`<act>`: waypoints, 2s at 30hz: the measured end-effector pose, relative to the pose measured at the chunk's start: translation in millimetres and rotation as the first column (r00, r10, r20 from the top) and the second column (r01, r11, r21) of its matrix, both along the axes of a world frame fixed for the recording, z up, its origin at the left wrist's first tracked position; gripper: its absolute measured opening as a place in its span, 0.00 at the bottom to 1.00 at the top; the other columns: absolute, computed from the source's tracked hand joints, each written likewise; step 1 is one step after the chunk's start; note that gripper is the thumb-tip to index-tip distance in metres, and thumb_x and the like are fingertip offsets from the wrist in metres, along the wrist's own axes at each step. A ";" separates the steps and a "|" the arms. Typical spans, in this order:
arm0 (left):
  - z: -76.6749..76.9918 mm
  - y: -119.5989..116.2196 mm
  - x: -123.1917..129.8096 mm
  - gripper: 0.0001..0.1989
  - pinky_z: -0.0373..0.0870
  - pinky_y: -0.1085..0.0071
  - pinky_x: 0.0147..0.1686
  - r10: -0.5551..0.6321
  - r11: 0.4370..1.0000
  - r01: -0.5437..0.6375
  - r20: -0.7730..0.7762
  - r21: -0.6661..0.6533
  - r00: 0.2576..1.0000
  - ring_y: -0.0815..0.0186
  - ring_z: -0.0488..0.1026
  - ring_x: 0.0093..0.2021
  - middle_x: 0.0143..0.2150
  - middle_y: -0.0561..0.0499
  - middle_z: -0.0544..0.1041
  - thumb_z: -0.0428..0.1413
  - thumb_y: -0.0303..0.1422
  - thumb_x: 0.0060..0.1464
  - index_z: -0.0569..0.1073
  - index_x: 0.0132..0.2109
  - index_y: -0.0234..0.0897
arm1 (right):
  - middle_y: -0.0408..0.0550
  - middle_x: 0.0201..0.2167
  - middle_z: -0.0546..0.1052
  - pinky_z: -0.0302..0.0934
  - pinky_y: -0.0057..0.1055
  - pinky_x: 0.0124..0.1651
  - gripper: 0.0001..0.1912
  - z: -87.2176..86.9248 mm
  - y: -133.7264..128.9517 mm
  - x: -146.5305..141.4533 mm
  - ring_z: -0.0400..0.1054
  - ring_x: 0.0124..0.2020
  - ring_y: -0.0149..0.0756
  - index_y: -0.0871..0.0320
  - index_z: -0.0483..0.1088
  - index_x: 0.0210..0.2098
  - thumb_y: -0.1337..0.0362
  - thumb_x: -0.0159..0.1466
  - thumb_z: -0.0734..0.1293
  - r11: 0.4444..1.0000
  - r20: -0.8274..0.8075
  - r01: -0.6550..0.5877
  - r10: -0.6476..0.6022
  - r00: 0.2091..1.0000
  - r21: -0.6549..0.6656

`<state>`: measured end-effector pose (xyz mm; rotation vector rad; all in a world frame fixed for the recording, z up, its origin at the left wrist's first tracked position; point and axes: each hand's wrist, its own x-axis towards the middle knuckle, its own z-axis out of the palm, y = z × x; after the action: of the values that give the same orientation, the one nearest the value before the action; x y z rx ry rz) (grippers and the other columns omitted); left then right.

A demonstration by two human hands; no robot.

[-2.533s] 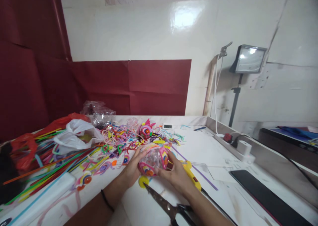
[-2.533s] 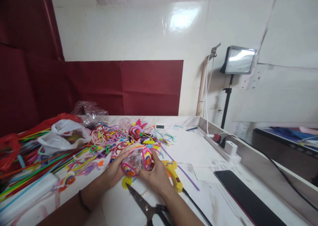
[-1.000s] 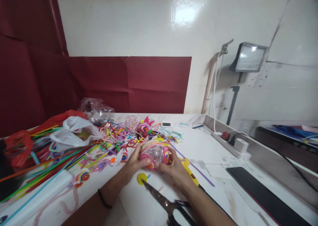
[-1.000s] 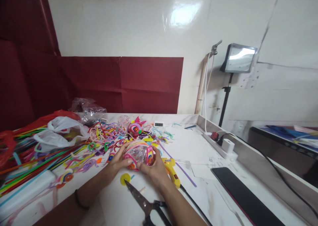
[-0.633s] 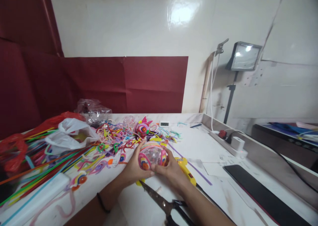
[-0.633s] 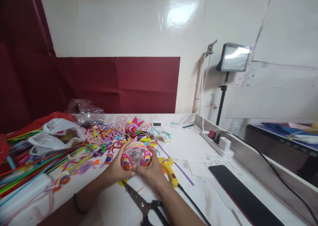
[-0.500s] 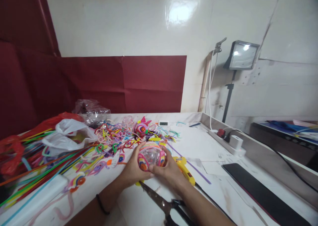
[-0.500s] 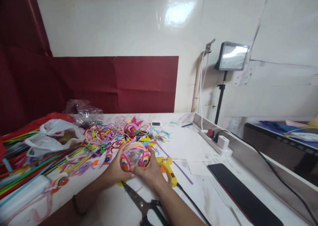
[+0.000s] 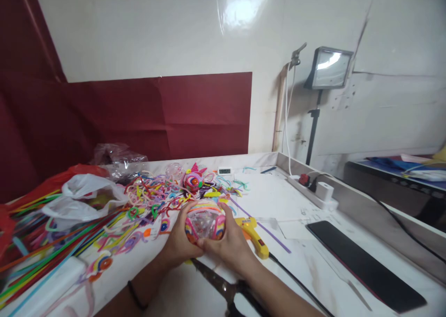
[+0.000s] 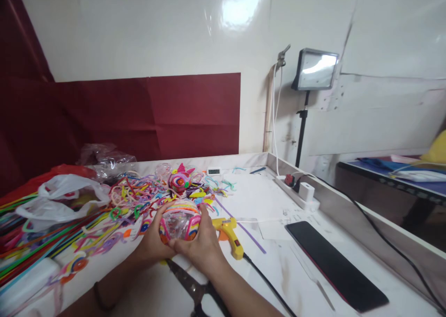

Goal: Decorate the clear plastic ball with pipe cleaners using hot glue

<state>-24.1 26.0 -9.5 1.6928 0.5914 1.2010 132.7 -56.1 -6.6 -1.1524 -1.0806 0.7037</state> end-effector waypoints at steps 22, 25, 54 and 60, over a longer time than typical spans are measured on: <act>41.3 -1.8 -11.5 0.41 0.62 0.37 0.57 -0.019 0.626 0.447 0.560 -0.639 0.828 0.41 0.79 0.49 0.47 0.38 0.83 0.52 0.58 0.55 0.59 0.67 0.38 | 0.52 0.44 0.72 0.72 0.38 0.37 0.38 26.8 -13.0 3.8 0.74 0.43 0.46 0.56 0.58 0.61 0.40 0.59 0.65 0.986 -0.071 -0.153 0.149 0.986 -0.060; 39.6 -1.1 -11.1 0.38 0.65 0.40 0.56 -0.073 0.596 0.471 0.541 -0.650 0.838 0.41 0.79 0.48 0.47 0.38 0.83 0.53 0.60 0.53 0.67 0.61 0.36 | 0.54 0.47 0.72 0.71 0.41 0.41 0.34 24.4 -12.7 3.5 0.74 0.44 0.46 0.56 0.60 0.59 0.45 0.59 0.67 0.991 0.021 -0.126 0.127 0.992 -0.052; 45.4 -20.5 -12.2 0.33 0.76 0.60 0.44 -0.417 0.694 0.434 0.171 -0.575 0.893 0.51 0.79 0.49 0.55 0.37 0.78 0.67 0.45 0.49 0.71 0.58 0.37 | 0.56 0.67 0.62 0.52 0.52 0.68 0.49 6.6 0.6 20.0 0.57 0.67 0.53 0.51 0.53 0.68 0.60 0.53 0.78 0.946 0.330 -0.075 -0.034 0.943 0.314; 45.2 -20.7 -8.1 0.57 0.71 0.62 0.52 -0.292 0.849 0.338 0.171 -0.407 0.941 0.49 0.73 0.57 0.64 0.38 0.69 0.75 0.33 0.34 0.55 0.69 0.45 | 0.53 0.69 0.59 0.55 0.51 0.67 0.51 8.1 -1.0 20.4 0.57 0.67 0.53 0.49 0.55 0.66 0.57 0.48 0.80 0.967 0.101 -0.070 0.046 0.994 0.244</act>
<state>-32.1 5.3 35.6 1.2795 0.4509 0.8376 153.1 -57.1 1.4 -0.9496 -1.2494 0.5455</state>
